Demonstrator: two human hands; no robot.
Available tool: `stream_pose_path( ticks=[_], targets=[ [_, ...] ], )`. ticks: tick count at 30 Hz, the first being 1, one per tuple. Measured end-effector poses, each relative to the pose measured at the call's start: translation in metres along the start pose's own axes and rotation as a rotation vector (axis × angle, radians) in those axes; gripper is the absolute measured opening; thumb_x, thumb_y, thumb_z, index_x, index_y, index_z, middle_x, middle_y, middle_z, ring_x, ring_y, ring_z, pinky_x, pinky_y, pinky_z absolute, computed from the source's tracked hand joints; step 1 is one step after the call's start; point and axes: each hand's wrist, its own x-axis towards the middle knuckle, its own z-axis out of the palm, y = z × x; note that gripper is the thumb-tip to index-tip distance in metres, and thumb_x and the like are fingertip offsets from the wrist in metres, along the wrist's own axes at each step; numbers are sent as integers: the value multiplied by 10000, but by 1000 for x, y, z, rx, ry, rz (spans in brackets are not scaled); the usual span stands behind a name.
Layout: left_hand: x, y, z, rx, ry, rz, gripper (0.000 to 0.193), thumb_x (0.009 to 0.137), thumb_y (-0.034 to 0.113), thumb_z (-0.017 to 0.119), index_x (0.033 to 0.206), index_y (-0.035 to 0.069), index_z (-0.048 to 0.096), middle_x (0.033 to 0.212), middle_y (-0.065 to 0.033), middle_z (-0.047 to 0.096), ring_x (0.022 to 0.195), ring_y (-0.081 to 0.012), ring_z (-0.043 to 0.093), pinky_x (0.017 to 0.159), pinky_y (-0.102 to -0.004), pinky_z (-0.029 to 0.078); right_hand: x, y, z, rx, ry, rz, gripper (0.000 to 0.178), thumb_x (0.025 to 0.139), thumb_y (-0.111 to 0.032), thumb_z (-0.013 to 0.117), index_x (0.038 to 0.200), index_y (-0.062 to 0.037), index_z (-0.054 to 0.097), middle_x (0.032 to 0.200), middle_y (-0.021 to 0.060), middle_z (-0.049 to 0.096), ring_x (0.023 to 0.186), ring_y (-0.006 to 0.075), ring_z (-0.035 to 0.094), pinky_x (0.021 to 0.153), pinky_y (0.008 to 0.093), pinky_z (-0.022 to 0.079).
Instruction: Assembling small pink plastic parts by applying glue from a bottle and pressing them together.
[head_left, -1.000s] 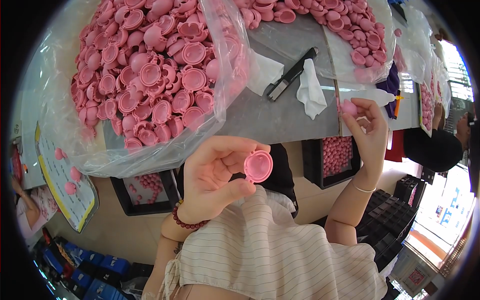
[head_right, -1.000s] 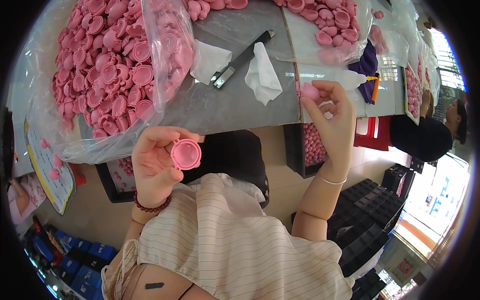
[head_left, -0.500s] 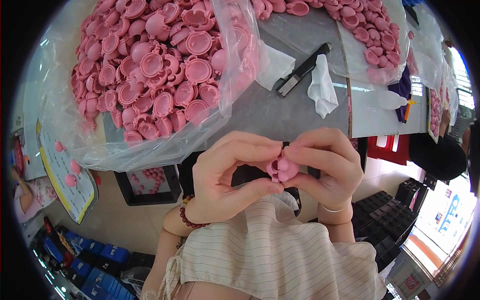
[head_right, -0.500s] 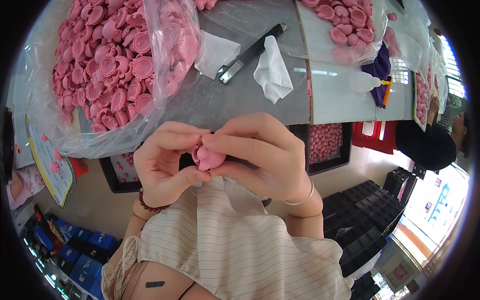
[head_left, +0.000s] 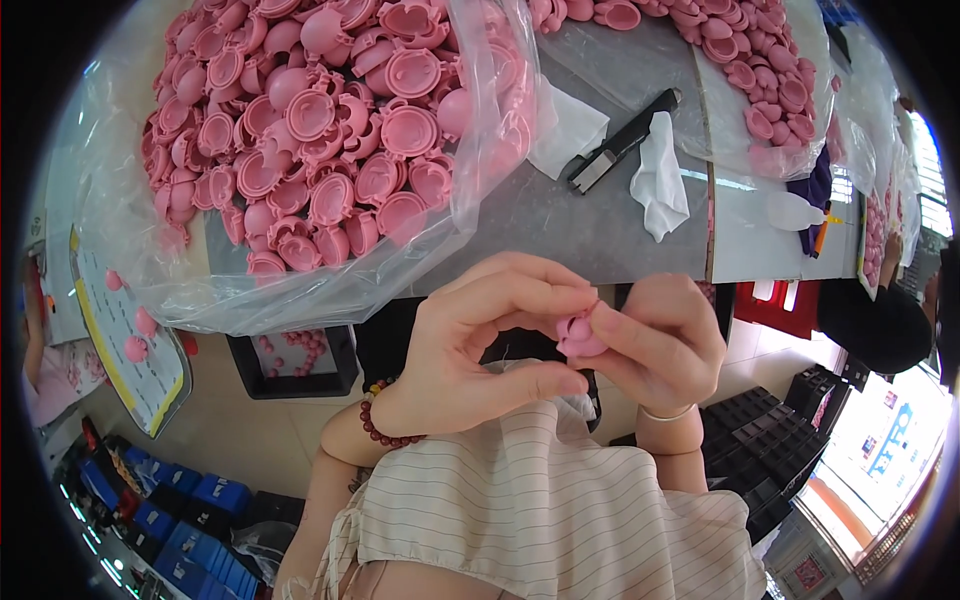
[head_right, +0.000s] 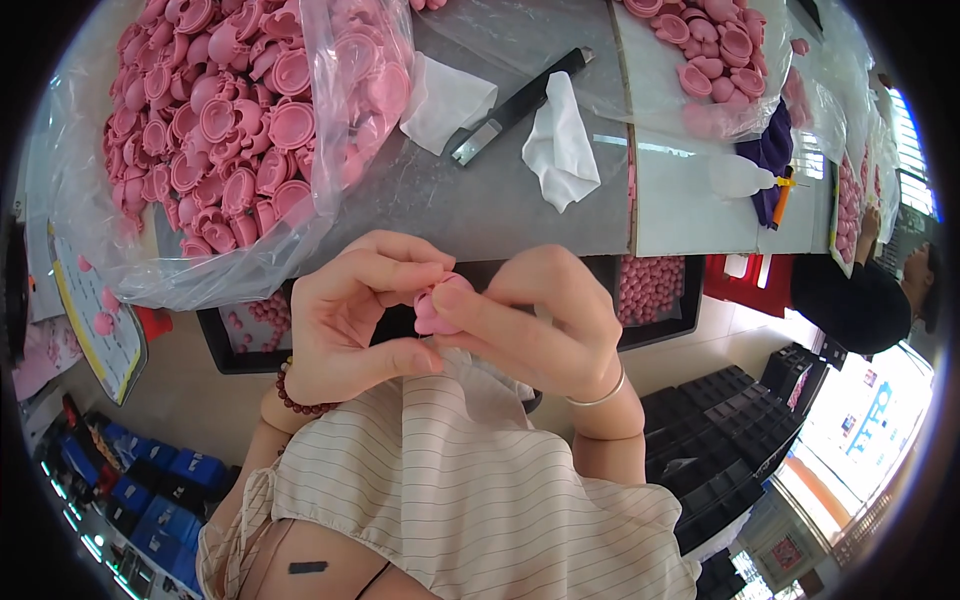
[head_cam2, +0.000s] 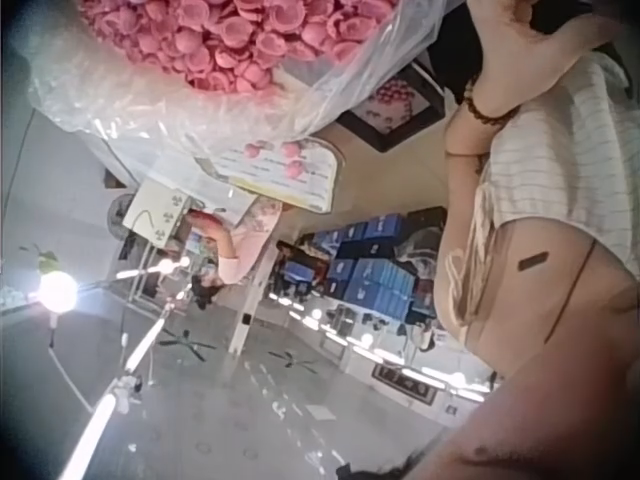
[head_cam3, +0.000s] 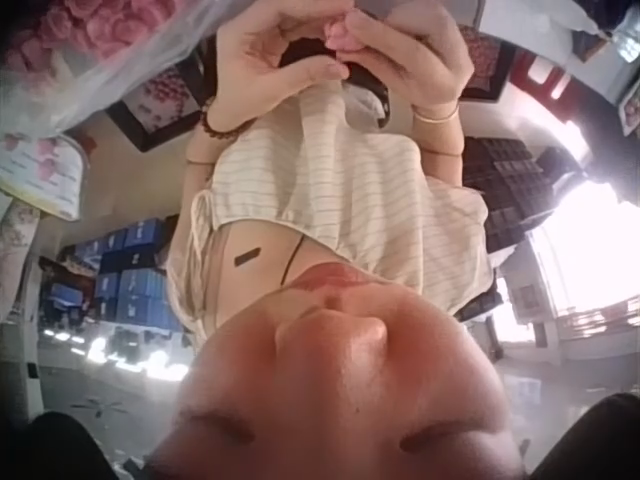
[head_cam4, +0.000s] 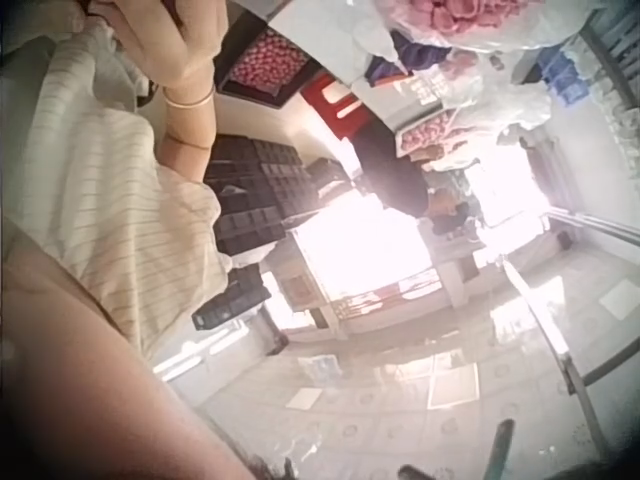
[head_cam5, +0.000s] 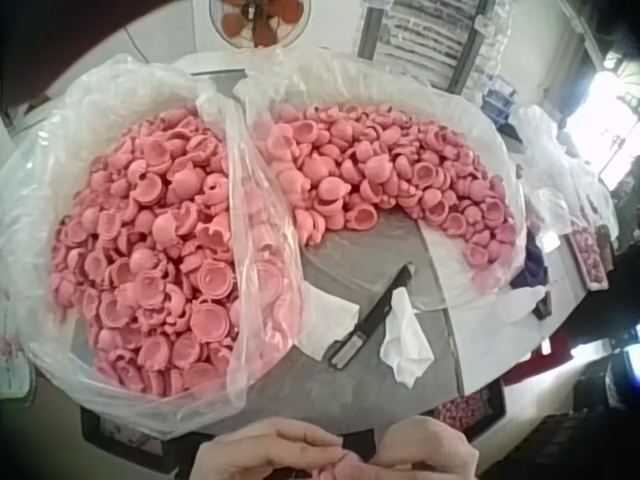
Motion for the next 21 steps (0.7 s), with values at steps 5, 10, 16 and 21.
stream_pose_path(
  ticks=[5,10,16,21],
  targets=[
    [-1,-9,-2,2,-4,51,500,540,16,749,985,-28,527,997,-162,512,893,-179,515,765,-272,417,-6,-10,4,-104,2,-84,305,522,-59,677,820,-77,616,665,-13,473,539,122,448,450,230,346],
    [2,-2,0,-30,95,-44,509,511,33,769,961,-31,541,934,-152,545,856,-179,528,761,-269,415,-12,-2,-11,-122,150,-74,229,560,5,648,770,-50,576,679,23,485,539,149,445,455,248,339],
    [2,-8,-9,111,65,162,469,470,48,793,879,-30,577,871,-120,556,820,-194,558,726,-267,443,-28,24,-40,-438,526,22,143,713,-53,549,828,22,507,712,80,474,639,165,449,588,270,382],
    [1,-8,-12,65,44,190,476,470,78,799,878,-28,576,849,-108,549,820,-208,567,712,-287,459,-21,53,-75,-705,1003,240,268,727,-119,597,922,46,518,803,93,514,694,145,486,667,246,408]
  ],
)
